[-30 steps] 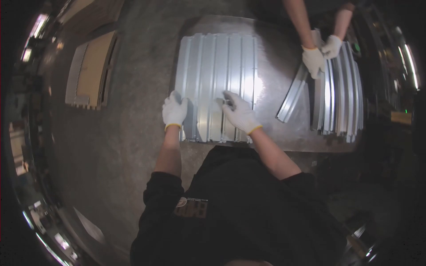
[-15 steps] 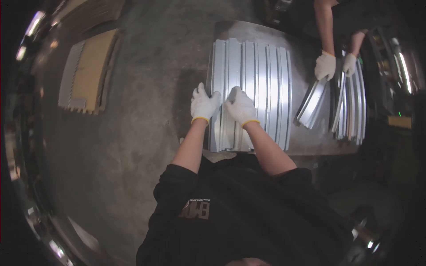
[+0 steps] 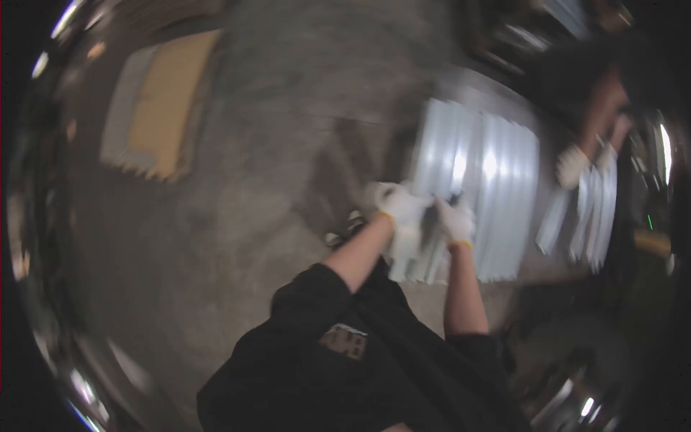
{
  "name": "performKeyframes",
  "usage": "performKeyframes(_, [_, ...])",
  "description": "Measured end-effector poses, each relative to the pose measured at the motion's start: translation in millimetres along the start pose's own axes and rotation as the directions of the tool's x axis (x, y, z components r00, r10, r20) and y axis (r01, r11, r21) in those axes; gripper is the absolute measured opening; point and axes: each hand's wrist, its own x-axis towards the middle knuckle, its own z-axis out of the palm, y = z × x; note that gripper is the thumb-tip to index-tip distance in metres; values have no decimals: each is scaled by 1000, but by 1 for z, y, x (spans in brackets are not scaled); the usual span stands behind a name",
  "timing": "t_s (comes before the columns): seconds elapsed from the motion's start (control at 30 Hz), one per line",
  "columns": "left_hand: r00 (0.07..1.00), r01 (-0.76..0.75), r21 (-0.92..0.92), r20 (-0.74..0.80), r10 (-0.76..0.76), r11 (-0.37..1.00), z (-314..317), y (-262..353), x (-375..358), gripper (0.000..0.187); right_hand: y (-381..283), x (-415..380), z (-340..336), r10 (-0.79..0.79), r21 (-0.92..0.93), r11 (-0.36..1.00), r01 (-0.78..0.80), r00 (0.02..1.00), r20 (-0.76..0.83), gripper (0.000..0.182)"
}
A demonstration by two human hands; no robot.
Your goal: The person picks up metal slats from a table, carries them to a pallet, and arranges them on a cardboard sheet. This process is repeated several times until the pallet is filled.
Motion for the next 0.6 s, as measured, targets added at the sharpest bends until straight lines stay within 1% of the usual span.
performKeyframes(0.03, [998, -47, -91, -44, 43, 995, -11, -14, 14, 48, -18, 3, 15, -45, 14, 999, 45, 999, 6, 70])
performKeyframes(0.07, [993, -118, -158, 3, 120, 980, 13, -23, 24, 45, -6, 5, 6, -15, 46, 999, 18, 998, -57, 68])
performKeyframes(0.1, [988, -153, -196, -23, 151, 969, 9, -27, 30, 43, -13, 5, 9, -36, 56, 998, 39, 998, -58, 67])
performKeyframes(0.13, [990, -138, -275, -19, 138, 951, -10, -20, 30, 35, -35, 6, 13, -91, 120, 989, 91, 996, -6, 61])
performKeyframes(0.17, [988, -126, -332, 41, 148, 935, -8, -17, 25, 26, -33, 2, 9, -101, 208, 973, 97, 995, 10, 54])
performKeyframes(0.2, [987, -119, -356, 56, 148, 927, -22, -9, 20, 22, -41, 1, 14, -115, 253, 962, 104, 993, 32, 51])
performKeyframes(0.23, [996, -49, -274, 59, 68, 960, -50, 5, 12, 27, -58, -2, 24, -127, 361, 927, 97, 990, 59, 48])
performKeyframes(0.27, [998, -10, -197, 54, 21, 980, -70, 16, 6, 33, -67, -2, 34, -160, 469, 876, 115, 985, 57, 46])
performKeyframes(0.3, [999, 19, -160, 52, -10, 987, -77, 17, 5, 36, -70, -3, 38, -171, 517, 848, 116, 983, 61, 45])
performKeyframes(0.37, [999, -40, -221, -18, 37, 974, -115, 8, 33, 44, -120, -1, 57, -277, 598, 783, 171, 957, 88, 41])
performKeyframes(0.4, [998, -55, -234, -36, 48, 971, -132, 10, 32, 46, -134, -2, 66, -302, 619, 764, 181, 949, 95, 40])
performKeyframes(0.47, [991, -18, -325, -130, -26, 946, -212, 41, 15, 51, -202, -5, 93, -413, 628, 747, 219, 893, 180, 43])
performKeyframes(0.5, [988, -9, -348, -147, -45, 937, -235, 43, 9, 52, -220, -8, 103, -437, 629, 743, 227, 877, 199, 44])
performKeyframes(0.57, [970, -109, -487, -244, -15, 867, -311, 33, 15, 53, -302, -26, 139, -544, 594, 752, 286, 777, 315, 47])
performKeyframes(0.6, [963, -136, -515, -270, -9, 846, -332, 28, 15, 53, -320, -30, 152, -567, 587, 752, 300, 749, 343, 48])
